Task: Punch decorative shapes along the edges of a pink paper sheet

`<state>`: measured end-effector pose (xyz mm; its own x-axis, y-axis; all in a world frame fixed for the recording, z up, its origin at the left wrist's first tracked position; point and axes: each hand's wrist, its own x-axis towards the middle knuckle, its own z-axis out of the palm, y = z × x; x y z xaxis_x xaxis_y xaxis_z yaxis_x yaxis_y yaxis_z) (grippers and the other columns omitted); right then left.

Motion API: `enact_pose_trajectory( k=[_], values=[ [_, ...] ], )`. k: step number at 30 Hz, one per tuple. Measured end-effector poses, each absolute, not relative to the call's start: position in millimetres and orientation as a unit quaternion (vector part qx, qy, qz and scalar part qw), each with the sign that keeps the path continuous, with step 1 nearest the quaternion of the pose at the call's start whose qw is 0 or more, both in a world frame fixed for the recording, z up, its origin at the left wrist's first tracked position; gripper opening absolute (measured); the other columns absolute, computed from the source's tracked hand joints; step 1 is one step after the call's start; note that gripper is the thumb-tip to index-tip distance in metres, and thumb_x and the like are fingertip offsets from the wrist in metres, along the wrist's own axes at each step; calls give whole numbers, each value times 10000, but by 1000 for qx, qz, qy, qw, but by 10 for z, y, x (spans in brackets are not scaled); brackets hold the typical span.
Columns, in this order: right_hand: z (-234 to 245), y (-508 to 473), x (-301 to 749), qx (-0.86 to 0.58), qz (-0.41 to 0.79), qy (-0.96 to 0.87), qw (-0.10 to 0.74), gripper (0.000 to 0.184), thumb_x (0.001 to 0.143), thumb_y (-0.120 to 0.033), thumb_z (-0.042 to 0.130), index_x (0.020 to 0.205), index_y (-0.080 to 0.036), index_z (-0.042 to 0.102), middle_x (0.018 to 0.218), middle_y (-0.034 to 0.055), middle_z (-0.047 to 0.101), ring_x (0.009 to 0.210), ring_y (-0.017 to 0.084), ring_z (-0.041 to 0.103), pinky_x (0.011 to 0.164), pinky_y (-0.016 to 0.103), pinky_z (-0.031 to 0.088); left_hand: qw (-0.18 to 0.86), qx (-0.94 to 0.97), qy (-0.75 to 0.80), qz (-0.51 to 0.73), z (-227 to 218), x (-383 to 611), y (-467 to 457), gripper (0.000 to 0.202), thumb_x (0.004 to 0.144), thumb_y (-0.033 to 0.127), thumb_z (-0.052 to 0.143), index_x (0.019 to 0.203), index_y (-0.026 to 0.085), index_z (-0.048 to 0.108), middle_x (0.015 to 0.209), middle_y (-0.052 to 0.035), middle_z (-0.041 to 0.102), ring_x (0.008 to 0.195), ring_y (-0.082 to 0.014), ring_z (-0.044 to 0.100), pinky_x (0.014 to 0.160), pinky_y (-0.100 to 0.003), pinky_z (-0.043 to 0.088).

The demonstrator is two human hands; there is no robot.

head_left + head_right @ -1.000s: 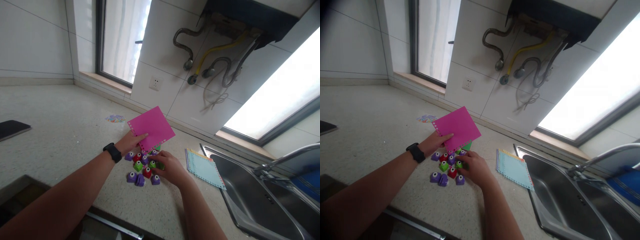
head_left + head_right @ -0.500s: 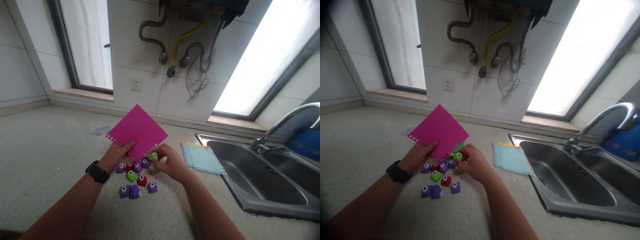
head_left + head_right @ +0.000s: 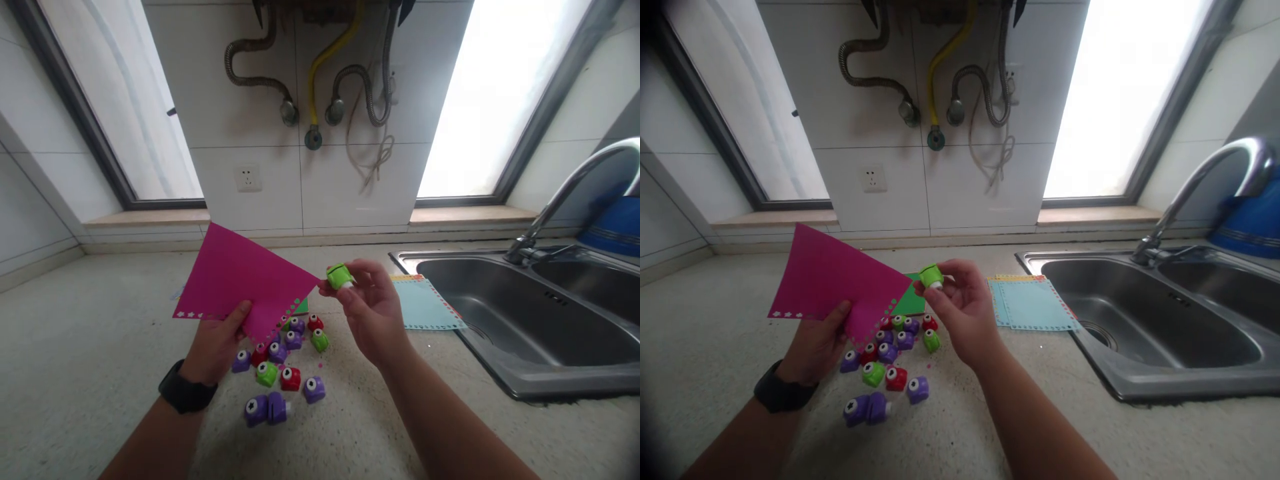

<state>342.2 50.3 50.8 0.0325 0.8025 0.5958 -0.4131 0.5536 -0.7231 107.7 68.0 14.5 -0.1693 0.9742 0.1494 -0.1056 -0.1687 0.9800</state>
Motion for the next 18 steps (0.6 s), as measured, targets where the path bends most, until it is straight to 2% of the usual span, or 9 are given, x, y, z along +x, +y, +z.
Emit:
enact_pose_trajectory(
  k=[4, 9, 14, 18],
  values=[
    [512, 453, 3404, -179, 444, -555, 681, 416, 768, -242, 862, 1085, -304, 599, 960, -13, 697, 870, 168, 733, 809, 339, 624, 389, 494, 495, 600, 280, 1099, 623, 230, 702, 401, 767, 852, 245, 687, 868, -40, 740, 708, -215, 670, 553, -287, 530],
    [517, 435, 3399, -186, 448, -562, 670, 399, 747, -204, 867, 1049, -278, 616, 927, -4, 705, 901, 164, 722, 816, 316, 615, 353, 520, 516, 581, 461, 1122, 542, 131, 675, 315, 759, 756, 251, 678, 742, -44, 722, 805, -255, 698, 687, -325, 593],
    [491, 460, 3404, -194, 443, -567, 667, 412, 742, -232, 873, 1035, -276, 588, 912, -4, 691, 881, 172, 711, 806, 333, 614, 355, 525, 514, 578, 424, 1109, 549, 112, 697, 305, 757, 769, 248, 694, 779, -50, 736, 877, -267, 715, 721, -330, 612],
    [474, 470, 3409, -202, 448, -567, 661, 420, 737, -241, 875, 1029, -272, 575, 893, -4, 689, 861, 168, 705, 786, 326, 611, 403, 506, 497, 578, 296, 1077, 599, 177, 744, 321, 766, 890, 231, 720, 899, -63, 770, 950, -268, 727, 814, -353, 619]
  ],
)
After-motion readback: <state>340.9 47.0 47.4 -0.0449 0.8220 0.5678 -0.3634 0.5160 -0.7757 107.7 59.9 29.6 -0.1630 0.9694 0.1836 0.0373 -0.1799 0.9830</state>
